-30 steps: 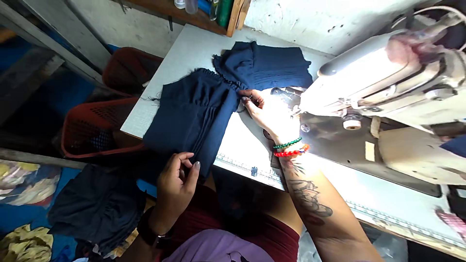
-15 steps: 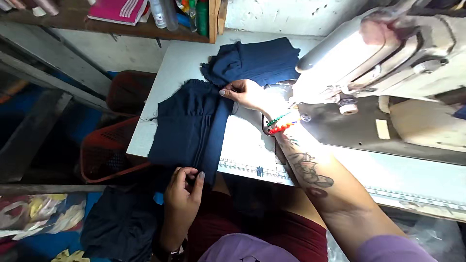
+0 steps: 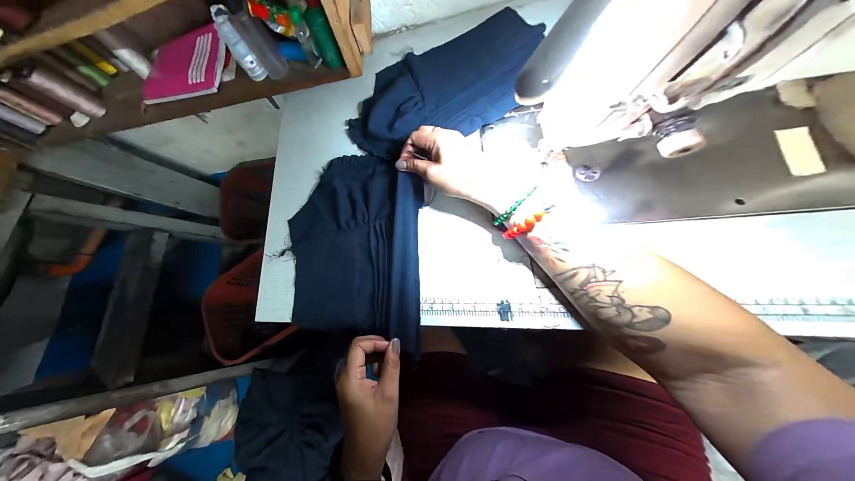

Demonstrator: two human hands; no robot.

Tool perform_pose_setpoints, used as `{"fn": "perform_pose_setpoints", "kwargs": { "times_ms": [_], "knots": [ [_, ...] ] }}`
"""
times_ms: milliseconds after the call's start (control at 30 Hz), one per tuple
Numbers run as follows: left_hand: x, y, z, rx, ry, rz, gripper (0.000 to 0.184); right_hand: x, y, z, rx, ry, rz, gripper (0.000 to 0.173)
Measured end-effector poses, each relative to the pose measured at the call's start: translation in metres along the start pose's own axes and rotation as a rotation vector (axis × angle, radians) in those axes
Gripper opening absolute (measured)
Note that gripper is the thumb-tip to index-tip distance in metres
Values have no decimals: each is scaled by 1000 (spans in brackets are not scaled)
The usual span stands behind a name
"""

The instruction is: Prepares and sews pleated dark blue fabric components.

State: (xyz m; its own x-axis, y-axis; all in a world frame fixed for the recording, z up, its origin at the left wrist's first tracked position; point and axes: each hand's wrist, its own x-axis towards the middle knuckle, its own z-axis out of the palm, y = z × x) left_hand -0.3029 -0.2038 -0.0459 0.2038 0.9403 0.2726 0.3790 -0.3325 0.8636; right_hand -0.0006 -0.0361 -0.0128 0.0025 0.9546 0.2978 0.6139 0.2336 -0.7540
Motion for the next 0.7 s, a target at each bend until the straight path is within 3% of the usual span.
{"fn": "perform_pose_setpoints", "kwargs": {
  "times_ms": [300,467,600,700],
  "knots": [
    [1,-3,-3,-67,-71,-97,7,4,-6,18,-331,-6,25,27],
    [6,6,-4,-145,-38,-140,7,8,5,11,-278,-59,-30,30],
    [7,8,-2,-124,-66,-152,27,9,9,2,-200,-113,-21,42],
    [7,8,-2,-115,-76,-150,29,12,14,-4,-139,-149,-9,47]
  ]
}}
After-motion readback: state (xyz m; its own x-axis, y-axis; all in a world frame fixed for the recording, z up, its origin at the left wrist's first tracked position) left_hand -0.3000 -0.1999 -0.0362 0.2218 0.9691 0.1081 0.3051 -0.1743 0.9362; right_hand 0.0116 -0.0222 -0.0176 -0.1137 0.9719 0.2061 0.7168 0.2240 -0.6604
